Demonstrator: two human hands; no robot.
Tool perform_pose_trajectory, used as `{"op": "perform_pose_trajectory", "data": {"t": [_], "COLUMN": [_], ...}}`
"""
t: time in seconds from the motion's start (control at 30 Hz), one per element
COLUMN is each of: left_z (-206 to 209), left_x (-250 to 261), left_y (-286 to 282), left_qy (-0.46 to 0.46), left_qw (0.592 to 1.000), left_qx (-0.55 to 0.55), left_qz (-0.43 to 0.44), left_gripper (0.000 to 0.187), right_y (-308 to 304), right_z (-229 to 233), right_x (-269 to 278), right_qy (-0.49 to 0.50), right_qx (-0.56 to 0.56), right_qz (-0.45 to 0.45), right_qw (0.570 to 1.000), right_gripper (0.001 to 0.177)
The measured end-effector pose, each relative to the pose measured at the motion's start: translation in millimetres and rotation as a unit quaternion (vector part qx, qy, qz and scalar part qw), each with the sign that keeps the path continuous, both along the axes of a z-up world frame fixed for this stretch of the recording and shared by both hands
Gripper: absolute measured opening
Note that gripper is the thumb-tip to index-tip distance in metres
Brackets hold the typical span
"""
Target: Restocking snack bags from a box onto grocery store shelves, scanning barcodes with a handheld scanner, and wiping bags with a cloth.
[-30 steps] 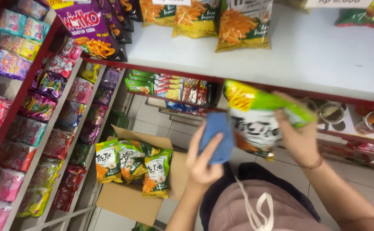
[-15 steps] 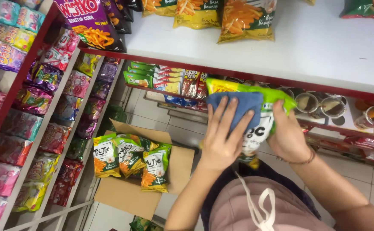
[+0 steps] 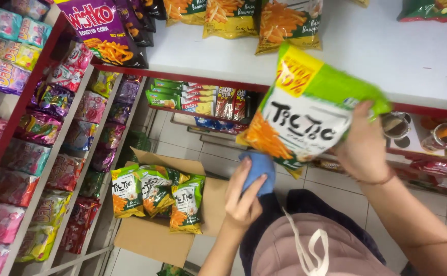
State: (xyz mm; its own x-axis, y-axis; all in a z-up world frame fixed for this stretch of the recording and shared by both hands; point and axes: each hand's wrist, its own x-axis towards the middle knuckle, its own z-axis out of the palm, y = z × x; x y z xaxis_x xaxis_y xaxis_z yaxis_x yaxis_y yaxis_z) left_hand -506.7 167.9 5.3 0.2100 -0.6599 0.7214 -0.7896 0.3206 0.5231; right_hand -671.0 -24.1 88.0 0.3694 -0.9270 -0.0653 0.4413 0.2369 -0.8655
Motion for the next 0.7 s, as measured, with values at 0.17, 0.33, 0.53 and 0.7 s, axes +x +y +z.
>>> {"op": "perform_pose_trajectory", "data": {"t": [0.17,0.33,0.53,0.7], "left_z": [71.1,85.3,48.5,31.4], "left_x": [-15.4,-20.9,-10.7,-13.4], "left_y": [-44.3,-71.2,-65.2,-30.1], "left_qy": [0.063,0.120,0.037,-0.119], "left_qw": [0.991,0.988,0.998,0.990], "left_qx": [-0.103,-0.006,0.028,0.055], "left_qz": [0.048,0.096,0.041,-0.058], "left_gripper": [0.050,0.061,0.060,0.060], "right_y": [28.9,40.8,33.2,14.2], "right_z": [-82.3,-137.1,-24.8,9.6], "right_x": [6.1,3.9,19.9,17.6], "right_qy": [0.303,0.201,0.030,-0.070], "right_qx": [-0.091,-0.069,0.123,0.168], "right_qz": [0.000,0.164,0.293,0.297], "right_qw": [0.949,0.963,0.948,0.937], "right_gripper": [0.039,0.043,0.059,0.066]}}
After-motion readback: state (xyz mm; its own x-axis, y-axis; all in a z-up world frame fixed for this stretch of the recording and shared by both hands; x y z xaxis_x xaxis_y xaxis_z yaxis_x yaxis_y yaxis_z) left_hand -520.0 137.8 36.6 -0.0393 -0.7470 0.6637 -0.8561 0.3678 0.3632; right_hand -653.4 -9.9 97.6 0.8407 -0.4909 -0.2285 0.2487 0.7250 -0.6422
